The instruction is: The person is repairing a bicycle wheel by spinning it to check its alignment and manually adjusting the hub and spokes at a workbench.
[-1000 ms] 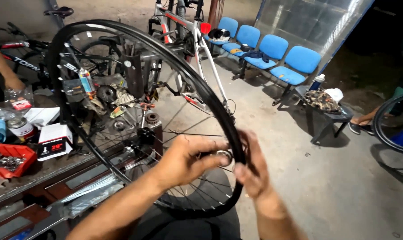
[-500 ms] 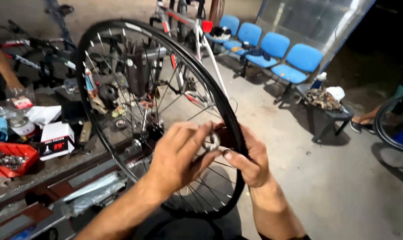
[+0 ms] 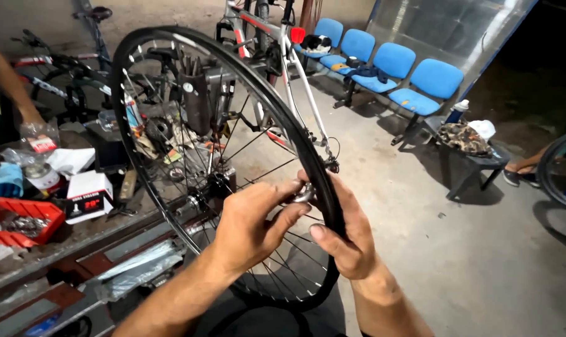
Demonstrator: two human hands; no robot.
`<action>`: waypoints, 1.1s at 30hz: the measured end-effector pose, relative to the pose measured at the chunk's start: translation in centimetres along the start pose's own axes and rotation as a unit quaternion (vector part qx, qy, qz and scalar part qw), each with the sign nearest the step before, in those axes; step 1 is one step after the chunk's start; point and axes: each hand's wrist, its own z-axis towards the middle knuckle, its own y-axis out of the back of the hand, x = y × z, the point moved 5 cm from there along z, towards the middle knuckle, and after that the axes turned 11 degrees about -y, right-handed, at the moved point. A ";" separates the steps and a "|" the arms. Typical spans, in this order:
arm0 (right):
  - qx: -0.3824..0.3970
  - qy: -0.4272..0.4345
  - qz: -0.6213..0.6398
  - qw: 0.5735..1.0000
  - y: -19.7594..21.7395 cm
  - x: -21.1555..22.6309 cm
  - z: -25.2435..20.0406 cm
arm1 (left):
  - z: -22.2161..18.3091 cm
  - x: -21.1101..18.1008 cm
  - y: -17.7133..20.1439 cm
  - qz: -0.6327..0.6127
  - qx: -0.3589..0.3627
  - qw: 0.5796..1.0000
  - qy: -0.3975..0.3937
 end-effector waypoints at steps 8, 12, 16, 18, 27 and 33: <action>-0.064 -0.027 0.033 0.997 -0.4 0.3 -0.7 | -0.9 1.0 0.0 -0.104 -0.029 0.990 0.085; -0.069 0.002 0.102 0.992 -0.9 -0.8 -1.4 | -2.1 0.4 -0.3 -0.100 -0.035 0.993 0.048; -0.123 -0.007 -0.026 0.992 -2.5 0.4 -1.8 | -4.8 3.7 0.9 -0.142 0.001 0.982 0.125; -0.197 0.077 -0.074 0.975 -3.9 0.3 -2.7 | -7.6 6.6 1.5 -0.163 0.011 0.971 0.177; 0.048 0.052 0.087 0.994 -1.3 2.1 2.5 | -2.0 1.4 -0.9 -0.145 0.133 0.980 0.027; 0.061 -0.070 0.089 0.992 -0.6 0.6 3.5 | -1.1 0.1 0.3 -0.047 0.098 0.994 -0.032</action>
